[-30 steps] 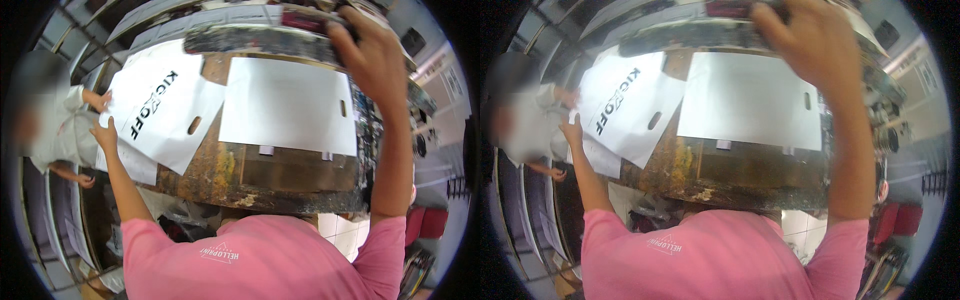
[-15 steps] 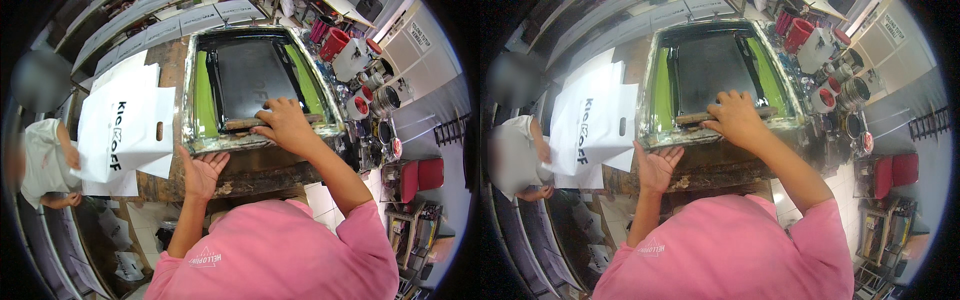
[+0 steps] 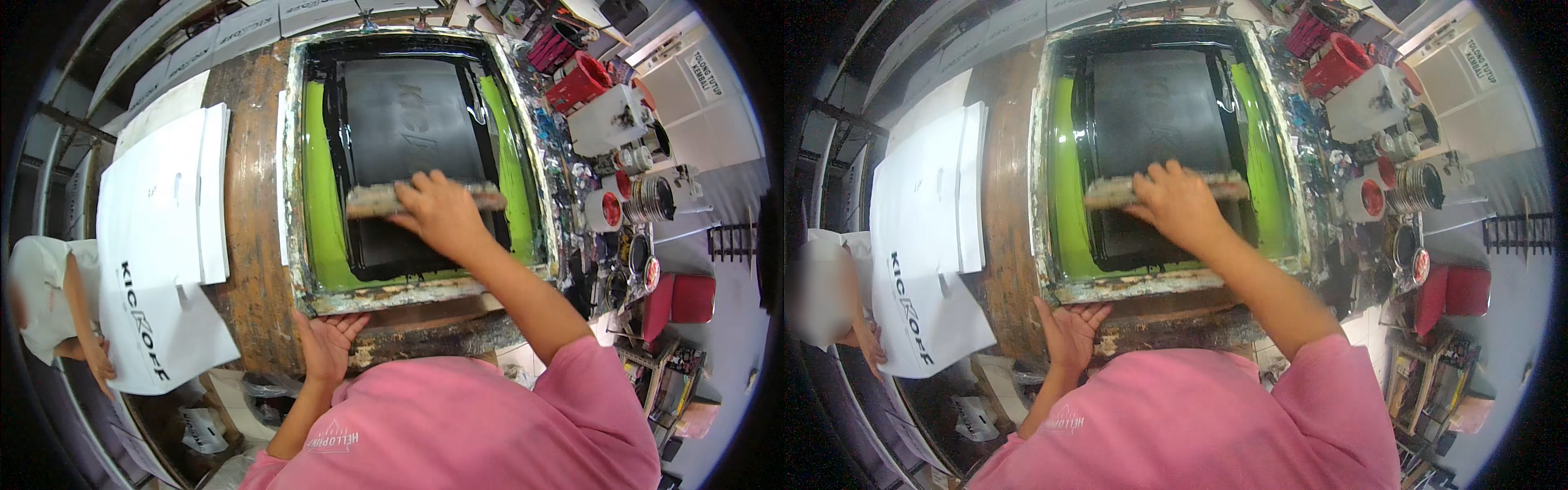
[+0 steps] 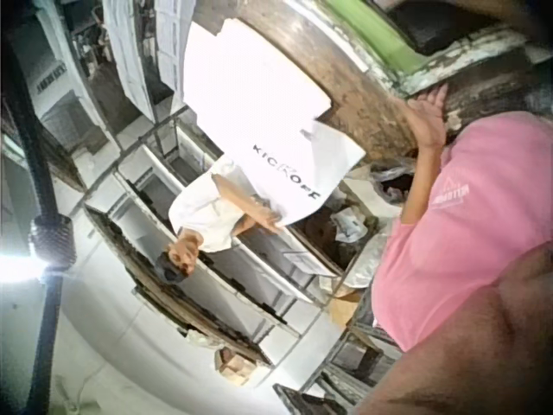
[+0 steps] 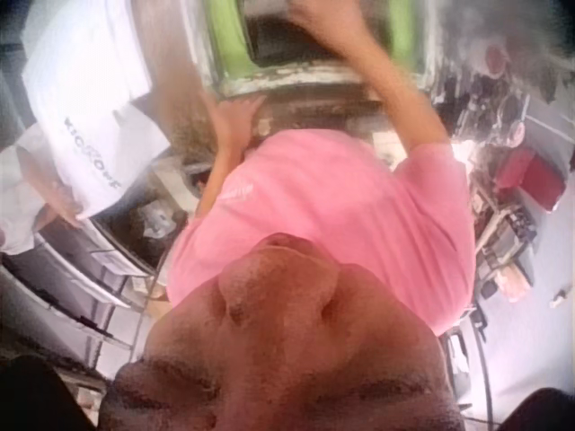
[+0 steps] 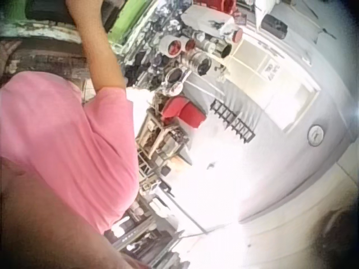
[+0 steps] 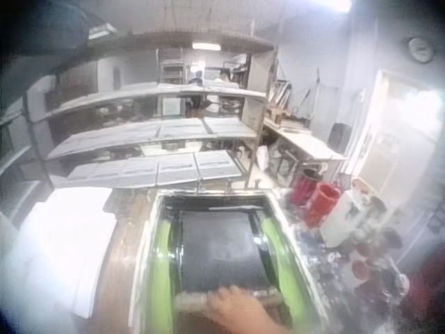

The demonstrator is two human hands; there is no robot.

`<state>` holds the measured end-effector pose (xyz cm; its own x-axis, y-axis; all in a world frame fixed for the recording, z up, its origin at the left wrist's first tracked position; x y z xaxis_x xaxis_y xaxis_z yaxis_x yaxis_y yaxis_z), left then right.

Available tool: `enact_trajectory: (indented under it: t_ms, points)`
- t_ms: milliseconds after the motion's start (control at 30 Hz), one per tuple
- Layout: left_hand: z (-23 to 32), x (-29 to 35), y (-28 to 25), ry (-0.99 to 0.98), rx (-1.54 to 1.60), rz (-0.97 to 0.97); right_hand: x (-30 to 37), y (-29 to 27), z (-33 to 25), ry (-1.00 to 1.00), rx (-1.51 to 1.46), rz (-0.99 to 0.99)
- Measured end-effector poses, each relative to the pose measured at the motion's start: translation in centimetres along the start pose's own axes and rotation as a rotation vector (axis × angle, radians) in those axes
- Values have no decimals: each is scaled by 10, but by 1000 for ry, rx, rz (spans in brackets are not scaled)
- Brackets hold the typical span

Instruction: The person performs screen printing on white plastic bags by placing a bag on the base, lowering the screen frame, and using a squeegee to spread black ink across the stencil multiple times before lifting the frame and setting the bag aside.

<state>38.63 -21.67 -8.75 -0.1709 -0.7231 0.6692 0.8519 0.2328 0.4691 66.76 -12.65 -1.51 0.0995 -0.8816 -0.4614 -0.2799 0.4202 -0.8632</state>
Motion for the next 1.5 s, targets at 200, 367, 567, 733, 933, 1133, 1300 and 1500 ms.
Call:
enact_trajectory:
  t_ms: [200, 367, 567, 733, 933, 1133, 1300, 1500]
  points:
    - [-2, -1, -5, -6, -69, -28, -121, 56, 84, -35, 114, 95]
    - [-2, 0, -5, 34, -80, -56, -180, 72, 114, -82, 157, 74]
    - [-4, -7, -9, 79, -47, -137, -123, 8, 68, 39, -140, -299]
    - [-6, -8, -9, 148, 0, -217, 24, -65, -25, 75, -137, -316]
    - [46, 32, 25, 255, 16, -564, 44, -134, -78, -43, 175, 78]
    - [117, 44, 87, 505, 102, -782, -45, -216, -83, -109, 277, 483]
    - [79, 1, 84, 1190, -1612, 144, -91, -247, -79, -144, 231, 595]
    - [33, -26, 59, 1101, -1974, 213, -128, -264, -65, -151, 262, 627]
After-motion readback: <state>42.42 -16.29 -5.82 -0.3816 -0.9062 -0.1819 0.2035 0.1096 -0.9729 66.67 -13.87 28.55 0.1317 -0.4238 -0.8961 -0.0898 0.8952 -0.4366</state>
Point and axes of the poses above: each hand's wrist, its own x-axis away from the middle knuckle, its own y-axis out of the palm, z = x × y, the point moved 5 cm from there along -x, towards the middle knuckle, and after that the axes turned 11 degrees about z, right-handed, at the moved point
